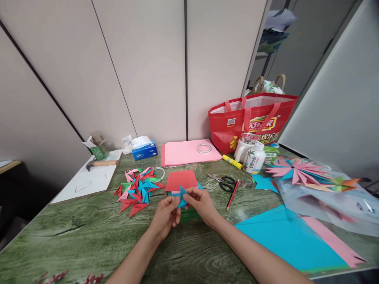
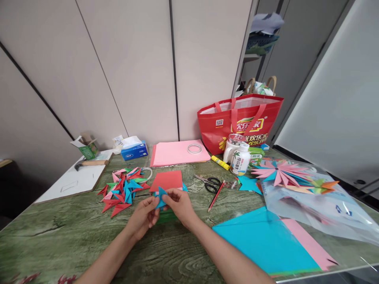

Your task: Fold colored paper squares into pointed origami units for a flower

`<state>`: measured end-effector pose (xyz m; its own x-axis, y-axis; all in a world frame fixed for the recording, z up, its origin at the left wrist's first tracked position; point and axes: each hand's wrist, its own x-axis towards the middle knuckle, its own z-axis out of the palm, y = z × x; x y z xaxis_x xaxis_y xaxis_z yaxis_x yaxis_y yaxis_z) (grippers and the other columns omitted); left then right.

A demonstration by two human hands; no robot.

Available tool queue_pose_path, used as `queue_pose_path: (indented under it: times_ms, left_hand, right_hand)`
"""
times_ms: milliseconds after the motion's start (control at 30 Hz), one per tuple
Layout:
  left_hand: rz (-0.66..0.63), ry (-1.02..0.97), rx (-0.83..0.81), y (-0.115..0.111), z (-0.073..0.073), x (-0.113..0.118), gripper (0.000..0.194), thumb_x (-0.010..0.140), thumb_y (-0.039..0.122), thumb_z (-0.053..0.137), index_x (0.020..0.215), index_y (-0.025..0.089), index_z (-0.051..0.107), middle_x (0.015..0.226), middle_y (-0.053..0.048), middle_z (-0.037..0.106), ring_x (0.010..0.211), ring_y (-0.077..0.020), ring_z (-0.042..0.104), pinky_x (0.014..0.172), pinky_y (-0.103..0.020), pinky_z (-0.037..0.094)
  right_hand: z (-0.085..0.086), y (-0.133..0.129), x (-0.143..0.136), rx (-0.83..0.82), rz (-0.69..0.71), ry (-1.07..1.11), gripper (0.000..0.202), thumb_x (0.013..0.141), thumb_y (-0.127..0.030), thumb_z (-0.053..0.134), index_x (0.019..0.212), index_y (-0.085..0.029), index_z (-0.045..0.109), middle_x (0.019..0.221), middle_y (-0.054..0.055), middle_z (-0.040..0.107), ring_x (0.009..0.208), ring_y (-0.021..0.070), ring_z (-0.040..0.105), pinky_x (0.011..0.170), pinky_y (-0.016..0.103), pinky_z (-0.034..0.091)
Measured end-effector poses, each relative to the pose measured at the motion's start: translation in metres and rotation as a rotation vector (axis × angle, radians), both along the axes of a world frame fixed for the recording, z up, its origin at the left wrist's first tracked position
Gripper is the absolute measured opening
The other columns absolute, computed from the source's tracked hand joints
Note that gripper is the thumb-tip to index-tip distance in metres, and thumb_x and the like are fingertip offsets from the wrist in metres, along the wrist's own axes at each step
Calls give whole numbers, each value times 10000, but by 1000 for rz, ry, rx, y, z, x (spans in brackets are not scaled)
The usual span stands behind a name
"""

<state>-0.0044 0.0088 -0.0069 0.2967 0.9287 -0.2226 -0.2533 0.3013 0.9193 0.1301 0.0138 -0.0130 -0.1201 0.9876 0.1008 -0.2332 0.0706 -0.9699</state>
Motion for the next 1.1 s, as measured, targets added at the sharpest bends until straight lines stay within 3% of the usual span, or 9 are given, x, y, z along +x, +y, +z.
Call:
queue_pose_path:
  times_ms: [167, 300, 467, 567, 700, 867, 967, 1100]
  left_hand:
    - [75, 67, 61, -1, 1, 1, 340, 662, 401, 625, 528, 156, 432, 387, 70, 475, 235, -25, 375, 231, -115, 210]
    - [141, 188, 165, -3, 0, 5, 310, 666, 380, 625, 536, 152, 460, 375, 63, 487, 246, -41, 402, 240, -122, 241]
    - [41, 95, 155, -6, 5, 7, 256, 663, 346, 639, 585, 136, 516, 484, 18, 567, 356, -77, 507, 329, -165, 381]
    - [-7, 87, 144, -7, 7, 6, 233, 654, 332, 652, 631, 131, 537, 529, -3, 598, 409, -111, 560, 390, -210, 444]
    - [5, 155, 136, -6, 2, 6, 252, 634, 346, 663, 630, 130, 533, 501, -7, 599, 377, -128, 565, 367, -220, 442]
    - [18, 205, 180, -6, 1, 9, 255, 644, 357, 645, 627, 136, 519, 488, 2, 587, 367, -127, 559, 359, -219, 441]
    - [40, 197, 187, -5, 3, 7, 238, 658, 345, 633, 639, 135, 523, 499, 11, 580, 372, -115, 550, 363, -210, 435]
    - [88, 144, 182, 0, 7, 2, 218, 663, 328, 634, 644, 131, 541, 497, 22, 563, 370, -89, 519, 354, -183, 407]
  right_hand:
    - [-1, -1, -1, 74, 50, -7, 246, 619, -330, 675, 784, -163, 599, 684, -20, 577, 597, 111, 516, 564, 238, 458]
    - [-4, -1, -3, 87, -21, -85, 217, 613, -323, 682, 671, -155, 557, 582, -40, 519, 556, 103, 484, 542, 228, 425]
    - [-4, 1, -3, 23, -118, -87, 281, 627, -398, 628, 547, -176, 474, 520, -52, 449, 504, 99, 434, 484, 227, 418]
    - [-5, 3, -2, 27, -179, -140, 258, 642, -354, 599, 520, -179, 454, 488, -58, 407, 487, 90, 390, 469, 215, 382]
    - [-7, 4, 0, 44, -175, -183, 220, 626, -298, 606, 516, -170, 465, 501, -58, 407, 498, 85, 372, 494, 214, 351]
    - [-6, 5, 3, 13, -133, -90, 293, 571, -354, 673, 497, -162, 464, 487, -58, 406, 487, 80, 377, 479, 210, 366]
    - [-6, 4, 3, -9, -78, -39, 261, 578, -373, 682, 582, -161, 529, 540, -42, 479, 518, 97, 439, 476, 217, 419]
    - [-4, 2, 0, -14, 0, 59, 337, 593, -361, 689, 866, -187, 595, 755, -3, 610, 632, 132, 548, 563, 261, 495]
